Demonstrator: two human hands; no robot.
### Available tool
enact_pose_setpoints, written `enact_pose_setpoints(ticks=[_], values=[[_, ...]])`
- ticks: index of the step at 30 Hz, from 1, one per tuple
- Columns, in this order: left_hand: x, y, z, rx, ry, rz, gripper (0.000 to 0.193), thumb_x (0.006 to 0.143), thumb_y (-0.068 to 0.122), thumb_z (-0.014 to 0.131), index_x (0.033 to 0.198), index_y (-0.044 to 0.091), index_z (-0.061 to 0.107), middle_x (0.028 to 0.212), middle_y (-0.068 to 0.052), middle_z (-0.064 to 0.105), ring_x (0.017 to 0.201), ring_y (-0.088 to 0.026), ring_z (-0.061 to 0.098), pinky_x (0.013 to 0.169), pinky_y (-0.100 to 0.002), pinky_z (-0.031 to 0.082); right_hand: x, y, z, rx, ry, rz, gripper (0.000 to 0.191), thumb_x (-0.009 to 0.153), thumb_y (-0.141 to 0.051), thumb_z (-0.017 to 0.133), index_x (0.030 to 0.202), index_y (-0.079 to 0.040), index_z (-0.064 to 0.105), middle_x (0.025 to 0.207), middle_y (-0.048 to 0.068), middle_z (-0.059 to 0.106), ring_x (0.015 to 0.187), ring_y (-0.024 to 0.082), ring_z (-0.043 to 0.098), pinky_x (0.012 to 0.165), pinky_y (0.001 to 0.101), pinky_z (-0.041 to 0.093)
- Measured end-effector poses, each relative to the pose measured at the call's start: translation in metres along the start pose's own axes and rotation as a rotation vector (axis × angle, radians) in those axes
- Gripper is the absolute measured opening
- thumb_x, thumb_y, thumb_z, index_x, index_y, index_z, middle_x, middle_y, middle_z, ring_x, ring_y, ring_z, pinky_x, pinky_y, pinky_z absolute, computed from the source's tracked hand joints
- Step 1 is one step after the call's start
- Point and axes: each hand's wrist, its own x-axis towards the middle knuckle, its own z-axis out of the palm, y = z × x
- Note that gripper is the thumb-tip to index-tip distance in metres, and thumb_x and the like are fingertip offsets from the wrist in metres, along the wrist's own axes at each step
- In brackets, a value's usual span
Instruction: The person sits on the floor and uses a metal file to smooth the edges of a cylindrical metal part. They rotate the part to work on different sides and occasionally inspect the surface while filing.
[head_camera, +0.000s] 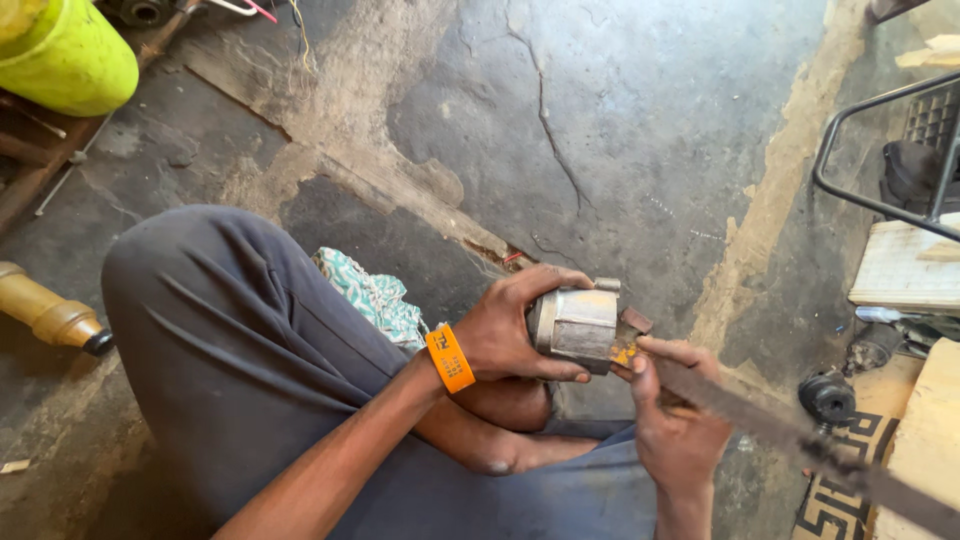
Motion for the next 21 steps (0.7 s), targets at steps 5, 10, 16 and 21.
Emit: enact_pose_setpoints(ticks=[5, 10, 16, 21], values=[[0.007, -0.003, 0.002, 0.004, 0.032, 0.056, 0.087, 0.061, 0.037, 0.097, 0.134, 0.005, 0.062, 0.129, -0.015, 0.069, 0.119, -0.030, 0.069, 0.105, -0.040, 0.055, 0.000, 0.032, 0.004, -0.021, 0.081, -0.160, 0.021, 0.094, 0.004, 0.066, 0.114, 0.005, 0.069, 0.101, 0.011, 0.074, 0.093, 0.015, 0.073, 0.086, 0.0289, 0.060], [0.013, 0.005, 0.003, 0.057, 0.003, -0.011, 0.085, 0.060, 0.038, 0.097, 0.131, 0.005, 0.064, 0.123, -0.013, 0.072, 0.115, -0.028, 0.072, 0.102, -0.039, 0.056, -0.002, 0.083, 0.012, -0.052, 0.102, -0.190, 0.021, 0.091, 0.006, 0.067, 0.111, 0.003, 0.072, 0.093, 0.010, 0.079, 0.087, 0.013, 0.076, 0.081, 0.0265, 0.059], [0.028, 0.008, 0.006, 0.045, -0.013, -0.137, 0.078, 0.057, 0.034, 0.095, 0.124, 0.007, 0.066, 0.112, -0.013, 0.075, 0.108, -0.025, 0.076, 0.095, -0.037, 0.057, 0.034, 0.133, 0.006, 0.020, -0.117, -0.326, 0.028, 0.093, -0.003, 0.064, 0.122, 0.001, 0.066, 0.097, 0.009, 0.076, 0.087, 0.013, 0.074, 0.083, 0.0253, 0.057], [0.042, -0.018, 0.013, 0.026, 0.005, -0.204, 0.057, 0.070, 0.031, 0.083, 0.120, 0.007, 0.070, 0.111, -0.012, 0.078, 0.111, -0.021, 0.076, 0.097, -0.034, 0.056, 0.081, 0.131, 0.009, 0.226, -0.252, 0.066, 0.031, 0.092, -0.011, 0.066, 0.122, -0.005, 0.063, 0.099, 0.009, 0.075, 0.088, 0.016, 0.073, 0.082, 0.0277, 0.057]])
